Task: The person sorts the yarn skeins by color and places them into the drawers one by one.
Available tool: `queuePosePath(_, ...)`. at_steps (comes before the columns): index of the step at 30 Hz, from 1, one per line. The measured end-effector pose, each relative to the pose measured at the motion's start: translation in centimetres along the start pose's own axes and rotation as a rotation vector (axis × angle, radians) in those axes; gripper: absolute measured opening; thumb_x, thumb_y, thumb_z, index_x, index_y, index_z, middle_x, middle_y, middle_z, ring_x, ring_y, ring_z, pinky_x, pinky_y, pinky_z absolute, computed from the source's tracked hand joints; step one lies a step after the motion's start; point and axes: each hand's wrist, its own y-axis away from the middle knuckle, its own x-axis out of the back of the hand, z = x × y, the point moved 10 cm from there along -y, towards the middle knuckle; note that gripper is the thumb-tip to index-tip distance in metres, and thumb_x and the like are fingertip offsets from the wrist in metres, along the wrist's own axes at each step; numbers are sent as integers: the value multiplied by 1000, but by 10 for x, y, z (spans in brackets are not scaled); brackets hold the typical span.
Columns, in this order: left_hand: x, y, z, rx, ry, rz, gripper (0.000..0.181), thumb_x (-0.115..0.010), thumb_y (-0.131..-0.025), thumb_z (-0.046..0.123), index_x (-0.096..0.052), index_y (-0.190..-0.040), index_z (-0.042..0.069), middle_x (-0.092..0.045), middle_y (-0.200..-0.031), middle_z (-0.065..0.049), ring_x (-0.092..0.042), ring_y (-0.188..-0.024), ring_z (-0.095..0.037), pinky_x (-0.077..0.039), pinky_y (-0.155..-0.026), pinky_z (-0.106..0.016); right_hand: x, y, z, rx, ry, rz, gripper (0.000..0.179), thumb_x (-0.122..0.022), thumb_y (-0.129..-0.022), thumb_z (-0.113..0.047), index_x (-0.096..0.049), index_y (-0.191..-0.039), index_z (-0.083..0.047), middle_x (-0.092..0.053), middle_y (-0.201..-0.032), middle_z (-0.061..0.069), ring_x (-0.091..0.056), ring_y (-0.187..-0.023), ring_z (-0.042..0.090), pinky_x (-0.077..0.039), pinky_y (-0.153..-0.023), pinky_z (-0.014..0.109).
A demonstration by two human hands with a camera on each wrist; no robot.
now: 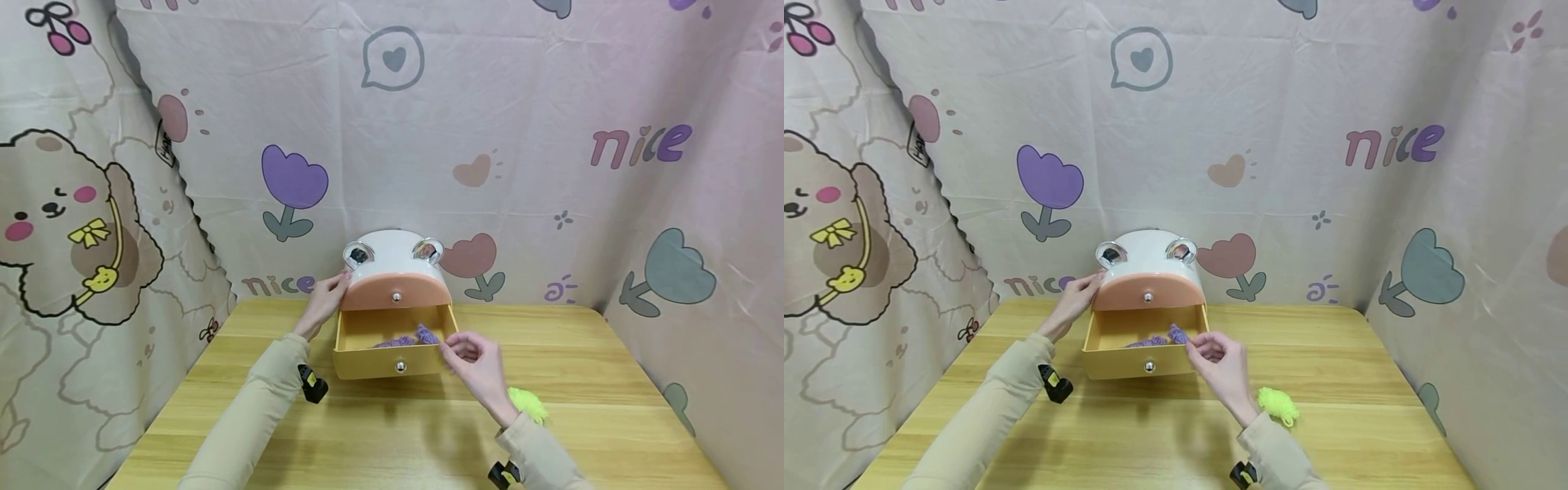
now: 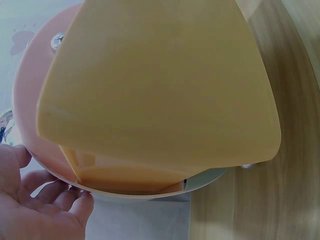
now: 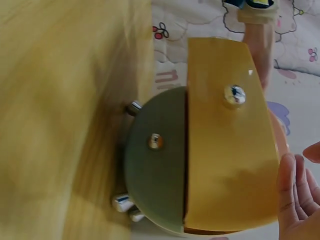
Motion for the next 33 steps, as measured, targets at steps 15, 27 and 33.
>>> queuePosePath(15,1,0,-1,-1,8,8,55,-44,-108,38,-44,-150,3,-34,-163,-12,-29,-153,-34,-22,-128,-45,-25,13,25,-45,83,-67,10,-80,-83,-6,-74,-87,0,-76,-75,18,-70,-58,8,-61,-59,24)
queuePosePath(27,1,0,2,-7,6,11,52,-44,-108,33,-43,-149,1,-35,-162,-13,-30,-152,-35,-25,-128,-46,-33,17,26,37,129,-37,12,-85,-79,-10,-76,-84,-6,-77,-74,12,-69,-63,2,-60,-62,20)
queuePosePath(33,1,1,1,3,8,10,52,-44,-108,34,-43,-150,2,-34,-162,-12,-30,-153,-35,-24,-128,-46,-38,18,24,43,127,-36,12,-86,-78,-10,-76,-84,-6,-77,-74,11,-70,-63,4,-60,-62,20)
